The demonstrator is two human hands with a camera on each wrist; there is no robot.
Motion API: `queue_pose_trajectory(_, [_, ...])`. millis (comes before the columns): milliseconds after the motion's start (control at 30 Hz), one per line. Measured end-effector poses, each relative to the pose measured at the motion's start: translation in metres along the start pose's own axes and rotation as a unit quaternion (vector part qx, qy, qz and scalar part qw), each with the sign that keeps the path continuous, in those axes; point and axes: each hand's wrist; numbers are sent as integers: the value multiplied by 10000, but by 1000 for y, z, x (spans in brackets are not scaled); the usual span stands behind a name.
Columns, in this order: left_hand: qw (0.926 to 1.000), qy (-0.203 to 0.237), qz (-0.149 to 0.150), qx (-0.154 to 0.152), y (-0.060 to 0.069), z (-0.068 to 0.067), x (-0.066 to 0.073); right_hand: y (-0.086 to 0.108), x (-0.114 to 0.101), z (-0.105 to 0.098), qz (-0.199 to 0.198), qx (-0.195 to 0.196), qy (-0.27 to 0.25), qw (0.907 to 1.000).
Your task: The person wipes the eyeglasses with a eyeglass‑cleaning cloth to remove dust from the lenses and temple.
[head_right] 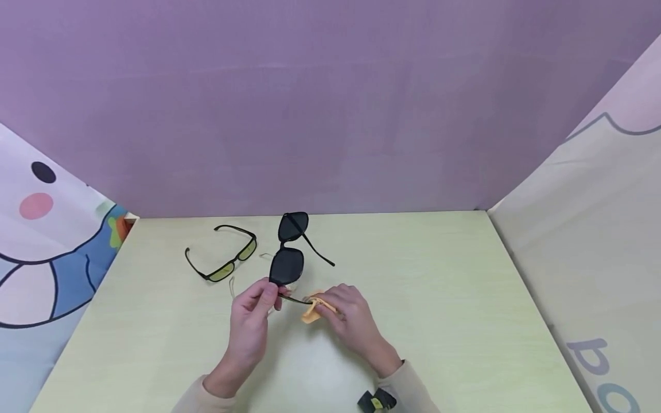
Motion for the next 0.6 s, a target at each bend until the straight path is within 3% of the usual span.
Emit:
queue_pose_trajectory(133, [9999,69,-90,4,0,-3,-1,3,4,-5,204,-60,0,9998])
queue_pose_trajectory(267, [9996,140,-224,41,2,-5,-4,7,7,-12,652,109,-347,9972])
queue_pose_trajectory(400, [9993,95,-349,-41,5,-8,-8,9,8,-19,1238,637,-660,9881])
queue_pose_trajectory(600, [9978,132,-255,-589,11,-7,-14,1,13,-26,1551,1561,-469,9744])
Point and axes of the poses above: each hand's wrist, its own y-axis away from the middle knuckle, its own z-axis out of the palm, x = y × z, and after that the axes turned 11 degrees about -y, right-handed
